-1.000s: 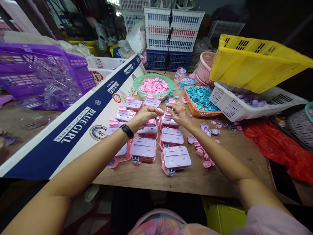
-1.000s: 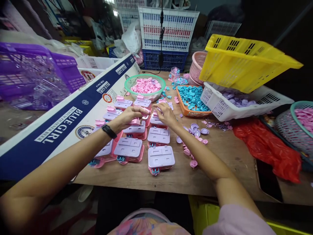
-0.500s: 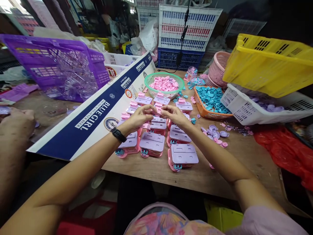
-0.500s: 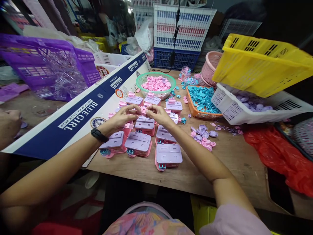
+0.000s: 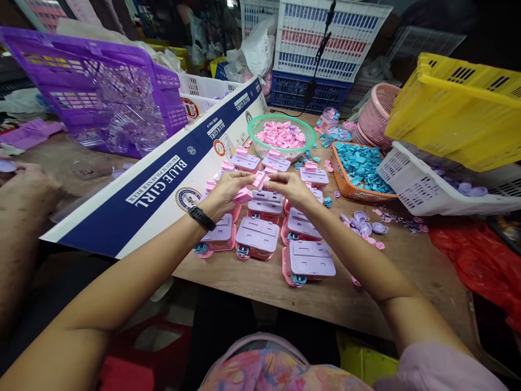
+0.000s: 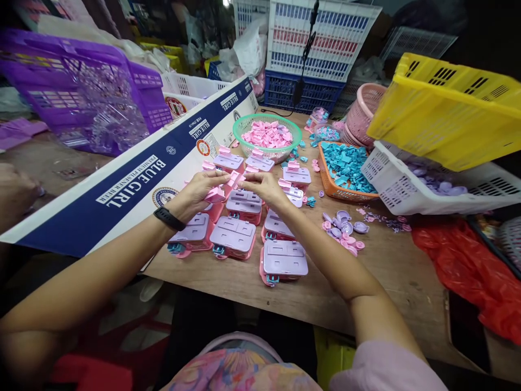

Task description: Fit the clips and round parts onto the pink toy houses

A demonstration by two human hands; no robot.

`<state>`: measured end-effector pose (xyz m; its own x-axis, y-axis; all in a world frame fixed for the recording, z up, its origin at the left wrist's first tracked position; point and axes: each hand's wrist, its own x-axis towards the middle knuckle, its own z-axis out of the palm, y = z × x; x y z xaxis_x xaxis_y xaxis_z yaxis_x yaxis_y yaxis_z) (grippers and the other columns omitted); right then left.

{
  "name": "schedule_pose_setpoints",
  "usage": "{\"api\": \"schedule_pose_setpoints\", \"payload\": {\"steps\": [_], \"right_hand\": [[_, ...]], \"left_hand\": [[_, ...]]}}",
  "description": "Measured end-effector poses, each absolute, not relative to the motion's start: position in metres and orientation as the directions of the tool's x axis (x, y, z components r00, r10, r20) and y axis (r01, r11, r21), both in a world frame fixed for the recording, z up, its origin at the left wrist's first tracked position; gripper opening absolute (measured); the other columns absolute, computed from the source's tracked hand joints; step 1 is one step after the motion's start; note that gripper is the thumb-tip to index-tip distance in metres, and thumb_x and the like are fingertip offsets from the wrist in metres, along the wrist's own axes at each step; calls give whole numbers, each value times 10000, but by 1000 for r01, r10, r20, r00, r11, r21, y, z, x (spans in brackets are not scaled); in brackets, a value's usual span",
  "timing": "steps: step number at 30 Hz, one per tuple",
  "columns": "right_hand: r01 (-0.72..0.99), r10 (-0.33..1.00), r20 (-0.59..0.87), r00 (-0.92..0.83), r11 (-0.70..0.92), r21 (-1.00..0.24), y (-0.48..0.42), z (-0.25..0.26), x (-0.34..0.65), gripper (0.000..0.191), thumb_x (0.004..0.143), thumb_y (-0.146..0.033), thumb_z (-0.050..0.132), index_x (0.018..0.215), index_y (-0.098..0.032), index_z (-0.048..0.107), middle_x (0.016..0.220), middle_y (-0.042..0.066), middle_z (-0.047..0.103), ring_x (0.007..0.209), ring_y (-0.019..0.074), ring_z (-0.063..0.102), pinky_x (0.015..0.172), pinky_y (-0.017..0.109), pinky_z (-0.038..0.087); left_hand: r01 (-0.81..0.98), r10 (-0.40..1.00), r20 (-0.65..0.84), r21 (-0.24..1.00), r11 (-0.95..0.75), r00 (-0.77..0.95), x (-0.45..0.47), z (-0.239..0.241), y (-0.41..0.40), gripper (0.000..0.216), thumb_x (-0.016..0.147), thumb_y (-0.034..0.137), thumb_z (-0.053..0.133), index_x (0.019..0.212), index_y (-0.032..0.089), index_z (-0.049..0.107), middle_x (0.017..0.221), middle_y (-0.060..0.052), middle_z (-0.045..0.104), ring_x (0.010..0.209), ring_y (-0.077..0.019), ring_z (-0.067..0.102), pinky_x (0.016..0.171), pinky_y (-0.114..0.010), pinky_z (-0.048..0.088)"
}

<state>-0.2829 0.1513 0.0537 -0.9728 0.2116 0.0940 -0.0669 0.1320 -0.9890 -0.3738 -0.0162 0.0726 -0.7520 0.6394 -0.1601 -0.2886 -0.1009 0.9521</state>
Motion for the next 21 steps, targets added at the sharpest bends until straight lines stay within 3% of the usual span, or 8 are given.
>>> {"api": "schedule_pose_setpoints", "payload": {"steps": [2,4,6,9,11,13,16,21], "right_hand": [[-27,201,50,-978,112,-993,149,42,-284,380,733,-513,806,823,-163,690,800,40,686,737,155,622,746,326,524],[-38,251,70,-965,133,-990,149,35,-286,356,821,-521,704,764,-180,615,742,22,651,701,148,605,708,310,503],[-53,284,150,-947,320,-946,153,36,-289,273,908,-433,589,774,-202,534,739,18,637,703,155,601,688,295,475],[-73,105,239,-965,770,-634,160,46,-295,140,950,-262,497,822,-207,494,783,41,642,724,178,568,678,293,400],[-122,-52,188,-981,914,-386,163,55,-298,107,972,-198,464,876,-189,511,855,82,659,756,194,553,686,301,362],[-150,-129,104,-986,962,-230,163,62,-302,106,980,-142,438,930,-167,528,909,121,670,777,206,550,685,306,338],[-175,-176,-4,-984,979,-100,159,70,-307,119,959,-85,455,983,-154,549,927,128,677,762,206,538,671,308,310],[-225,-232,-85,-969,971,-82,158,78,-310,131,955,-68,480,1005,-151,567,959,116,673,781,188,539,675,305,314]], "left_hand": [[-295,597,-158,945,-138,-787,-373,64,-15,331,564,243,932,744,133,678,675,-13,656,624,-127,590,622,-266,470],[-245,591,-130,962,-118,-796,-375,57,-15,293,575,246,906,719,134,677,680,-15,661,659,-134,607,658,-268,474],[-123,617,-64,991,-54,-784,-380,53,-17,236,621,263,861,718,135,688,714,-33,683,706,-151,630,701,-282,479],[192,630,93,977,91,-771,-392,54,-20,183,688,284,802,768,144,715,802,-52,720,776,-177,648,743,-301,473],[385,673,159,901,201,-723,-399,55,-21,165,724,291,777,803,156,727,850,-57,737,808,-190,652,751,-308,465],[509,738,154,813,283,-657,-405,56,-19,140,756,289,753,801,160,724,854,-61,740,812,-197,653,751,-312,459],[576,791,95,739,351,-604,-410,55,-14,123,782,273,720,738,162,688,781,-51,712,757,-184,628,716,-305,432],[556,822,14,743,373,-570,-415,52,-7,183,804,297,686,684,166,644,681,-22,642,669,-156,557,637,-293,364]]}}
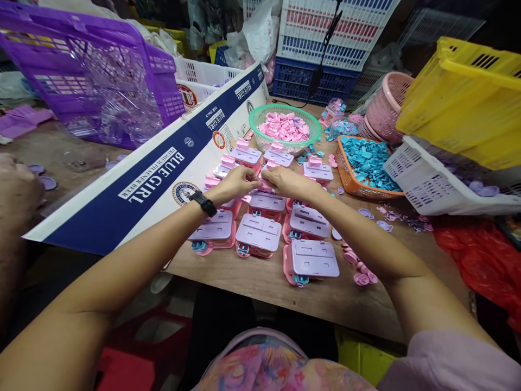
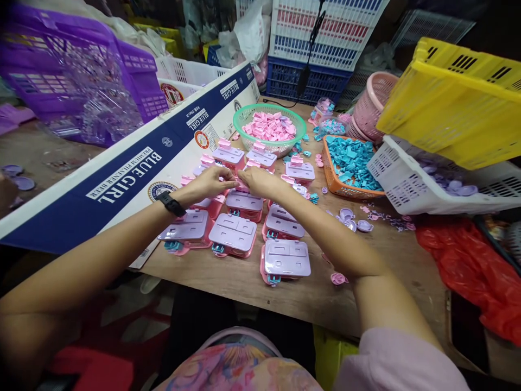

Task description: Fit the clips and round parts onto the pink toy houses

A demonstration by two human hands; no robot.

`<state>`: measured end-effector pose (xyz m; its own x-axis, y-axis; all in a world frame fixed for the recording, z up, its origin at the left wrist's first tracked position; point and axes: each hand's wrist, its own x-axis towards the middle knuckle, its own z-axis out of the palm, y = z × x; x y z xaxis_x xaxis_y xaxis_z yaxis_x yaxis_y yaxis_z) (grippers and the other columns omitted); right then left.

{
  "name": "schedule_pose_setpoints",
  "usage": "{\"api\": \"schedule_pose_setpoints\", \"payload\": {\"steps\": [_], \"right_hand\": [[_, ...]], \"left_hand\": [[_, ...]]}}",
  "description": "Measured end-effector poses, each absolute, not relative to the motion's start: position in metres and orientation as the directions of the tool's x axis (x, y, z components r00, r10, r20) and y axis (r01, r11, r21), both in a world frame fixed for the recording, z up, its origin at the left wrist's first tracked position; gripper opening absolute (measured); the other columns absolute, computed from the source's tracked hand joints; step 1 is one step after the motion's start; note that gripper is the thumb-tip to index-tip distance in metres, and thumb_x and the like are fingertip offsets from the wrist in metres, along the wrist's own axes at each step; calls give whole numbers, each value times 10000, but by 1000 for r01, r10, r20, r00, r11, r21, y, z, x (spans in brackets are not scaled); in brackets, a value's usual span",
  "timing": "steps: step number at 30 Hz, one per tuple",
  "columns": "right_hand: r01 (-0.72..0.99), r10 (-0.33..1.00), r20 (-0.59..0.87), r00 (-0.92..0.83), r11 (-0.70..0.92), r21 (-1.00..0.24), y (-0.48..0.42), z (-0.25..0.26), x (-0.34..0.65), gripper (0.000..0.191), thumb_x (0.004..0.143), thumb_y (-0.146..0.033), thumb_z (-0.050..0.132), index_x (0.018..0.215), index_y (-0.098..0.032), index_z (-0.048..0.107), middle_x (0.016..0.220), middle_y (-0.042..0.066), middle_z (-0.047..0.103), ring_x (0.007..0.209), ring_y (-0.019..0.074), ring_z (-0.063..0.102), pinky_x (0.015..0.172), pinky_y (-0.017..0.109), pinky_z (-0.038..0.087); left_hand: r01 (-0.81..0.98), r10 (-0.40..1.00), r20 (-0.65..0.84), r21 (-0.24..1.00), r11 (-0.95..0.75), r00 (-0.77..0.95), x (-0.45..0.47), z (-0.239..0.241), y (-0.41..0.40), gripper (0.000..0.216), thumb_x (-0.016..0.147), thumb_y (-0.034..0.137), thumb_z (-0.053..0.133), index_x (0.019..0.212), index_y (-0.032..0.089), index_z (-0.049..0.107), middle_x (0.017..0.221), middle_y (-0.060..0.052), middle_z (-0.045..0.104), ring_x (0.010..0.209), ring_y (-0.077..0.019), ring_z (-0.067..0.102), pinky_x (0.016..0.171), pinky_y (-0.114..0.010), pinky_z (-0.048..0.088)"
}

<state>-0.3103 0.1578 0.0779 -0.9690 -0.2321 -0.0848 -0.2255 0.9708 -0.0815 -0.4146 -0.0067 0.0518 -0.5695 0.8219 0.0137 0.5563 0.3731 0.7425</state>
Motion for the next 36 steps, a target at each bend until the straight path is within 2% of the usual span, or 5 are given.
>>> {"api": "schedule_pose_setpoints", "payload": {"steps": [11,21,31,33,36], "right_hand": [[-271,-275,-41,-960,958,-97,155,76,-311,144,945,-66,476,946,-178,567,892,97,653,753,190,527,670,324,331],[-306,-314,-16,-949,935,-179,159,76,-312,181,946,-46,494,864,-189,570,850,77,642,777,194,542,702,331,352],[-223,-205,114,-972,958,-180,156,50,-301,202,955,-36,446,945,-169,597,920,93,663,847,214,545,764,320,374],[-196,-160,161,-974,952,-237,159,50,-296,154,987,-110,473,1004,-161,617,960,107,681,883,224,573,798,329,407],[-162,-24,330,-944,904,-397,155,58,-277,178,1007,-182,488,1095,-155,640,1074,133,697,1001,245,612,892,367,448]], "left_hand": [[430,821,-63,828,360,-567,-419,58,-11,368,765,330,740,501,194,522,522,23,423,511,-107,323,557,-304,207],[271,817,-124,907,324,-563,-417,58,-8,380,639,332,888,486,176,577,473,21,451,480,-83,301,517,-277,172],[296,781,-142,872,389,-608,-414,59,-3,435,580,297,921,447,183,523,450,38,417,462,-75,302,500,-268,169],[316,747,-80,872,373,-660,-406,65,-5,451,572,325,921,440,184,514,430,44,405,455,-73,299,484,-262,160],[257,659,40,937,235,-751,-391,69,-10,397,681,370,847,499,176,551,474,33,464,473,-77,336,482,-252,203]]}}
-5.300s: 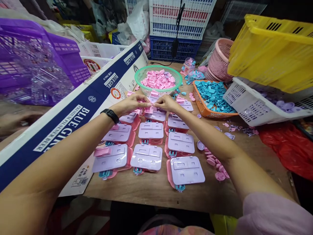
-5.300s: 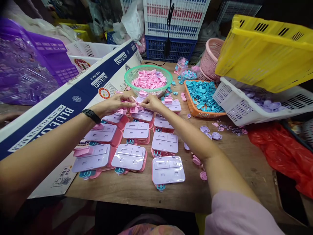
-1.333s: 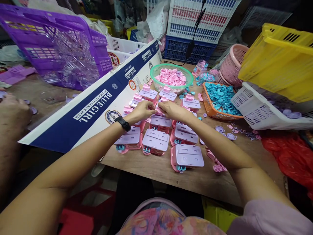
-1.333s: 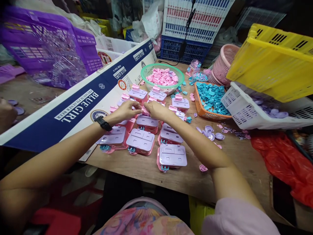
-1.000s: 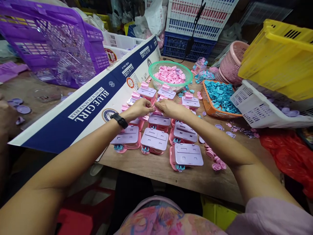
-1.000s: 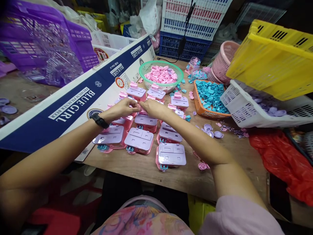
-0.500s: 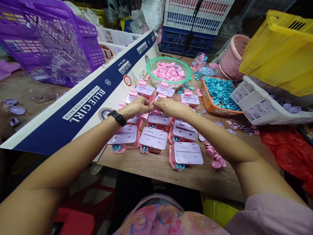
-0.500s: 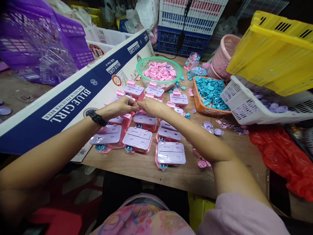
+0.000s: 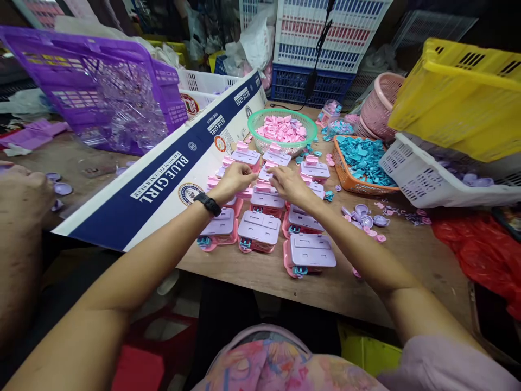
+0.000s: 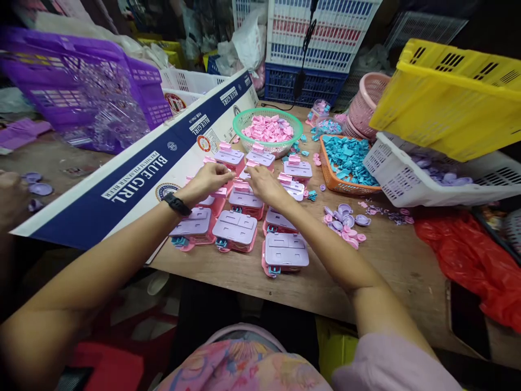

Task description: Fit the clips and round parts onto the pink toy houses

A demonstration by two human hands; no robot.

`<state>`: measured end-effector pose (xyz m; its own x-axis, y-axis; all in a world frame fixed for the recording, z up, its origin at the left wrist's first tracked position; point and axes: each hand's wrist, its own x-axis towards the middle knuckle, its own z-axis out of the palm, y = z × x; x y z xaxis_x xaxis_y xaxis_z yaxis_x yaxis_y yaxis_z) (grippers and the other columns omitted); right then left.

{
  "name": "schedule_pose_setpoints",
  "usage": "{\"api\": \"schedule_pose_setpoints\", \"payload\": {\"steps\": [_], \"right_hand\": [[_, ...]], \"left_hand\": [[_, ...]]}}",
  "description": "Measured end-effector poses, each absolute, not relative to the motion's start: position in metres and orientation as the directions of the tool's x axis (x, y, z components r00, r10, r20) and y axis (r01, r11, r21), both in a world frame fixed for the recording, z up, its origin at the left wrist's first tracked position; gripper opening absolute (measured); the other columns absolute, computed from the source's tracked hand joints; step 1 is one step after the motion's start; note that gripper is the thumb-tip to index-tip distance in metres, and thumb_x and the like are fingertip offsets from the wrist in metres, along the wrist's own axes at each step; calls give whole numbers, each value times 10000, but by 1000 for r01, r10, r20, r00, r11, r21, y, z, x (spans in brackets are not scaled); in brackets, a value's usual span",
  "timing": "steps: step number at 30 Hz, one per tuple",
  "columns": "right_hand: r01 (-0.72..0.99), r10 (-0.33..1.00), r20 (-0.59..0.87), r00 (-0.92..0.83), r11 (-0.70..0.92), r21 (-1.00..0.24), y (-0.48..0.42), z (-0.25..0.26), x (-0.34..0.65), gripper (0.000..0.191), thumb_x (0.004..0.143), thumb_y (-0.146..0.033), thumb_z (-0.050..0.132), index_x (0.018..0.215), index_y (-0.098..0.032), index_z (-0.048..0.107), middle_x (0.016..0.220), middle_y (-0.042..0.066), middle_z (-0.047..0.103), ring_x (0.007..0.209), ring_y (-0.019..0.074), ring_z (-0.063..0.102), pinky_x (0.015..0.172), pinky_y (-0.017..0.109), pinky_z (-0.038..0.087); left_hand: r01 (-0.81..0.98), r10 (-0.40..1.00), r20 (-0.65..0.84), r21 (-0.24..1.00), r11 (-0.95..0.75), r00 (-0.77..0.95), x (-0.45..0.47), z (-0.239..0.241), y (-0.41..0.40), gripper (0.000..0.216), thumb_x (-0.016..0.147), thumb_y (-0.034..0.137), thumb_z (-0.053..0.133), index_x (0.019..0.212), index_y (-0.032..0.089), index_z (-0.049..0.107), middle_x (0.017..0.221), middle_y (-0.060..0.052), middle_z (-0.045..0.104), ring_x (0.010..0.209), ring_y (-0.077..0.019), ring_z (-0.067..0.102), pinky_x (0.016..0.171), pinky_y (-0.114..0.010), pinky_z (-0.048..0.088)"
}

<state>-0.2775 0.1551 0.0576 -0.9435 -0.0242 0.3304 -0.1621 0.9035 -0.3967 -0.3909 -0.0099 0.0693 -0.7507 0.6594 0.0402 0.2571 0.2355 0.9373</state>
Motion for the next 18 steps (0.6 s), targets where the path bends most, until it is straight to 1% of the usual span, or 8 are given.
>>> {"api": "schedule_pose_setpoints", "payload": {"steps": [2,4,5,7,9,13,16,18], "right_hand": [[-180,51,385,-922,821,-542,146,66,-259,217,1031,-250,471,1097,-171,662,1052,109,709,982,231,638,892,364,474],[-226,56,374,-926,712,-665,133,73,-241,237,1024,-351,522,1115,-194,674,1036,76,718,916,207,658,842,341,506],[-252,43,376,-926,671,-697,127,75,-234,247,997,-383,573,1128,-200,675,1054,71,718,896,199,661,824,334,516],[-298,29,415,-909,652,-697,120,76,-224,249,936,-369,653,1106,-188,679,1084,81,710,883,195,659,822,334,526],[-307,43,452,-891,677,-669,119,74,-217,179,910,-310,654,1025,-176,683,1052,86,703,873,196,653,828,338,526],[-235,183,449,-875,651,-722,134,72,-202,130,939,-264,585,1014,-203,672,967,54,712,827,192,665,783,328,535],[-196,303,521,-798,687,-700,149,73,-189,148,962,-291,572,1040,-220,676,1014,64,719,876,213,671,842,358,541],[-177,320,558,-766,729,-662,158,71,-182,159,964,-297,566,1048,-229,683,1073,77,717,932,230,670,888,383,544]], "left_hand": [[141,592,49,984,110,-804,-379,69,-10,356,729,378,814,562,168,580,535,21,516,503,-83,389,499,-246,261],[3,561,-8,1000,18,-827,-368,67,-6,338,725,369,824,602,163,585,578,14,545,533,-91,444,522,-241,317],[-60,565,-42,998,-13,-824,-362,66,-2,334,721,363,830,617,161,585,592,12,554,547,-95,469,535,-239,343],[-164,591,-100,985,-57,-801,-350,63,5,332,722,365,832,642,160,583,613,8,570,563,-104,508,554,-240,387],[-214,614,-120,973,-83,-780,-340,62,12,348,741,389,825,652,161,578,612,11,567,550,-107,515,546,-244,399],[-62,563,7,993,-103,-826,-325,65,14,390,781,447,810,644,163,581,586,31,528,487,-83,469,494,-236,376],[-53,741,-38,999,3,-670,-319,71,11,449,775,576,788,714,147,670,701,-27,650,451,-85,485,447,-257,388],[-88,851,-97,994,60,-516,-316,75,11,482,727,602,821,787,133,732,780,-65,705,445,-77,481,432,-259,384]]}}
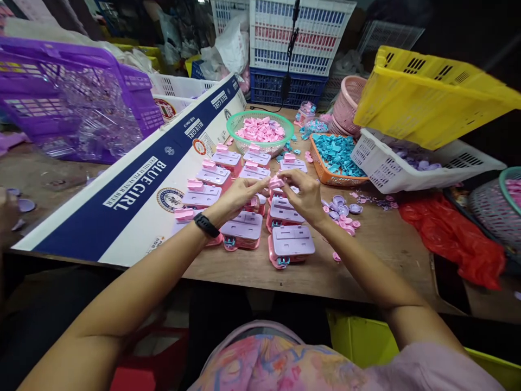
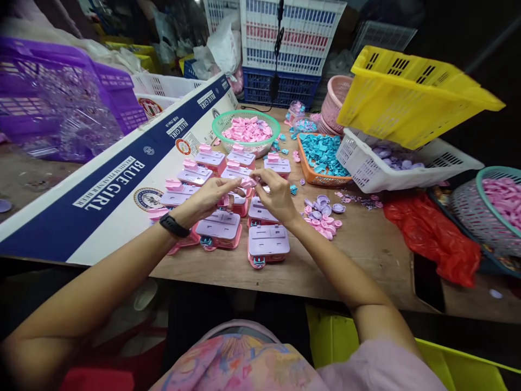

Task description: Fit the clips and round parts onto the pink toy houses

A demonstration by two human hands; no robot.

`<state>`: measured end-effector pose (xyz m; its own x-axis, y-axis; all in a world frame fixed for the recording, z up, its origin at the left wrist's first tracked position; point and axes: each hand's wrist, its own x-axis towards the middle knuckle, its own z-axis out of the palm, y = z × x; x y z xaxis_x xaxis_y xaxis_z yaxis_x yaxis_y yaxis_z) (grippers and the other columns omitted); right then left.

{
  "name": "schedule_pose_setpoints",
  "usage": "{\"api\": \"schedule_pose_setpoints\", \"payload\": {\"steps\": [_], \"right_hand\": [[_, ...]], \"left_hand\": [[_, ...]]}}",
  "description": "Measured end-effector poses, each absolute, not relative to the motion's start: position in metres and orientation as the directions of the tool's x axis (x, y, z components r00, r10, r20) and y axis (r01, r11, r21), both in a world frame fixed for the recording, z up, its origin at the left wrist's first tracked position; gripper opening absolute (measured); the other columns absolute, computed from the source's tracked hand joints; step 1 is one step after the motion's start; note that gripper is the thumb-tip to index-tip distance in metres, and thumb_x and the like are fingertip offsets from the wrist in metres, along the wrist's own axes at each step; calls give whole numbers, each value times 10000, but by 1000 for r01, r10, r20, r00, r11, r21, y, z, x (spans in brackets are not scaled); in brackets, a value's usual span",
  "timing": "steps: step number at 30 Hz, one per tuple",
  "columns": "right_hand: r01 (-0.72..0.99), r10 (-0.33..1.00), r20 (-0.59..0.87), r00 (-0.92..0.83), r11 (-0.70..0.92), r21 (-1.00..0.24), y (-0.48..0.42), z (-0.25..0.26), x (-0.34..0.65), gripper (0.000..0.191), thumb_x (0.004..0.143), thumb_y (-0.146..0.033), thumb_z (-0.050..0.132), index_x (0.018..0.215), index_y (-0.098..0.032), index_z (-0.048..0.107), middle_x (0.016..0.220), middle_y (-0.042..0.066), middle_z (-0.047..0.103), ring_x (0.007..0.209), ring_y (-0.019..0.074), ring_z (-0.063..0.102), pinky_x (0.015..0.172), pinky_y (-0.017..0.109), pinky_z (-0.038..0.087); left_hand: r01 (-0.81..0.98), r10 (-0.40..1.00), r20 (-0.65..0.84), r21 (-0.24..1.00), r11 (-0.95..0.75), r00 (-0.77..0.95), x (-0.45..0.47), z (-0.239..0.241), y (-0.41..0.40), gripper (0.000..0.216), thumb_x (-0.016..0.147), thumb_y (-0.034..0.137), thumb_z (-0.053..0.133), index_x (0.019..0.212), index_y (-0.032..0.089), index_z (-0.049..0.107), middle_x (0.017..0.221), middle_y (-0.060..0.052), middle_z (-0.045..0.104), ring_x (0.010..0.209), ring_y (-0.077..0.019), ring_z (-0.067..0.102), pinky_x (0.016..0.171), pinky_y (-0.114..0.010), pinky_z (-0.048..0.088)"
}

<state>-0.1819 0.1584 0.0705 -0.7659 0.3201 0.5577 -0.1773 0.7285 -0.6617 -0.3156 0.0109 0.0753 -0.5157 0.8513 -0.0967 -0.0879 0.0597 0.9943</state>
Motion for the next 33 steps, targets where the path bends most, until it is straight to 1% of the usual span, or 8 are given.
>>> {"api": "schedule_pose_setpoints", "payload": {"steps": [5,8,11,13,17,21,24,33], "right_hand": [[-242,201,560,-804,749,-617,172,63,-170,255,928,-213,545,1128,-260,695,1224,87,702,1205,278,626,1048,469,511],[-281,232,554,-800,670,-687,174,62,-165,243,946,-238,546,1135,-263,696,1331,93,656,1285,269,591,1102,471,486],[-284,338,515,-788,542,-791,178,59,-166,193,968,-358,591,1081,-249,702,1300,98,657,1243,257,614,1076,437,508],[-240,396,421,-816,430,-870,183,52,-169,276,939,-437,648,1138,-250,688,1273,91,667,1146,246,657,995,414,553],[-112,357,246,-901,356,-928,196,35,-172,453,832,-517,765,1152,-204,701,1160,93,714,989,240,693,898,395,567],[-31,289,274,-917,634,-773,203,28,-168,306,890,-446,722,1026,-174,748,1001,83,743,913,241,665,867,382,511],[-8,225,310,-924,798,-602,206,28,-166,230,929,-370,687,1016,-166,751,976,93,745,916,248,629,888,391,457],[3,82,213,-974,937,-350,212,40,-165,225,972,-350,666,1028,-149,750,956,118,716,981,277,554,868,384,384]], "left_hand": [[-106,870,-50,994,-3,-490,-308,79,17,483,606,422,935,968,142,779,733,-21,687,499,-78,492,484,-245,410],[7,836,41,999,-44,-548,-305,78,22,450,624,374,914,973,125,776,822,-52,718,583,-105,560,532,-253,450],[142,811,112,989,-36,-574,-303,74,27,382,688,337,857,986,115,770,924,-85,739,724,-154,646,610,-261,494],[229,792,154,973,-18,-590,-304,69,29,335,735,306,806,1013,125,764,952,-83,744,777,-174,667,640,-267,505],[434,814,215,899,50,-540,-308,60,31,251,792,236,732,1028,156,764,1003,-80,763,847,-205,682,734,-301,519],[715,871,287,692,99,-399,-310,52,27,211,847,171,653,1033,183,752,1038,-86,743,934,-235,670,842,-341,497],[846,912,296,524,95,-285,-306,46,24,300,895,127,556,1143,176,718,1074,-107,704,921,-235,657,784,-333,484],[972,971,125,148,182,-201,-290,47,15,496,947,111,493,1402,271,608,1259,-88,649,806,-196,675,558,-297,388]]}}
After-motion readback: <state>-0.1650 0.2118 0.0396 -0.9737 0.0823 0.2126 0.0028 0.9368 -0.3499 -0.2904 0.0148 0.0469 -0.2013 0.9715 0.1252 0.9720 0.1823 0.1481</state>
